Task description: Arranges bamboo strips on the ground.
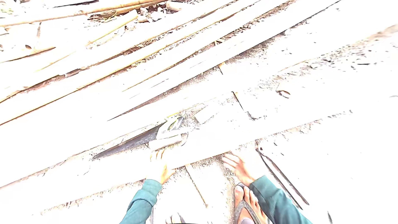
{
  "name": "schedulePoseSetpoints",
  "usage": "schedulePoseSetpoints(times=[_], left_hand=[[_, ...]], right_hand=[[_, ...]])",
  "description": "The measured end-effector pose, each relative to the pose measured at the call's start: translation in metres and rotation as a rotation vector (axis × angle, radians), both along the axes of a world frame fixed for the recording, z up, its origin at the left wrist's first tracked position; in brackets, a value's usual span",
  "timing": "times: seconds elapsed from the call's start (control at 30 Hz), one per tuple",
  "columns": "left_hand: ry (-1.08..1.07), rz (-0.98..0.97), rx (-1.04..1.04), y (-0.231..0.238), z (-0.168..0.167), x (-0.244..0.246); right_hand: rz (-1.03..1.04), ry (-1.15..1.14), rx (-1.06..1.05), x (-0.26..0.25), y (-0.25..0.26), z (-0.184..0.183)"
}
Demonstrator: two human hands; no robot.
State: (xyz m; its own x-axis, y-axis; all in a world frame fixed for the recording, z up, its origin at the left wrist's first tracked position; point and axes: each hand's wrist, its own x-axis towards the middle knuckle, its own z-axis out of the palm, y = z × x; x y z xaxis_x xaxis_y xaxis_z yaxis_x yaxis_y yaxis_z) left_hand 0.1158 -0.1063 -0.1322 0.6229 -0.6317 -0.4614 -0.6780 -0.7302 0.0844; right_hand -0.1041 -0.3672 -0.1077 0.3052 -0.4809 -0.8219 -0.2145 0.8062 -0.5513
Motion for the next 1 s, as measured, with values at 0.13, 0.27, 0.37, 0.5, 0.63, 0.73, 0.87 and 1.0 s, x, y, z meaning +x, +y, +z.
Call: schedulePoseSetpoints(times=[0.13,0.27,0.37,0.5,0.63,0.73,0.87,1.0], left_hand=[[-0.033,-0.018,0.005,0.001,-0.001,0.001],[-0.016,-0.023,0.018,0.003,0.000,0.004],[-0.005,-0.017,0.031,0.002,0.002,0.003],[-0.027,-0.028,0.068,0.004,0.001,0.005],[-0.047,-0.031,0.036,0.003,-0.001,0.005],[-0.043,-0.035,0.048,0.003,-0.002,0.004],[-0.035,-0.034,0.051,0.002,-0.001,0.005],[-0.027,-0.045,0.056,0.001,-0.001,0.006]], right_hand=[[-0.126,-0.202,0.186,0.029,0.003,-0.030],[-0.163,-0.216,0.160,0.035,0.001,-0.036],[-0.167,-0.210,0.157,0.033,-0.001,-0.037],[-0.190,-0.197,0.149,0.034,-0.003,-0.029],[-0.164,-0.210,0.165,0.034,-0.006,-0.029],[-0.143,-0.201,0.161,0.034,-0.006,-0.026],[-0.137,-0.190,0.146,0.035,-0.004,-0.024],[-0.133,-0.195,0.147,0.037,-0.002,-0.027]])
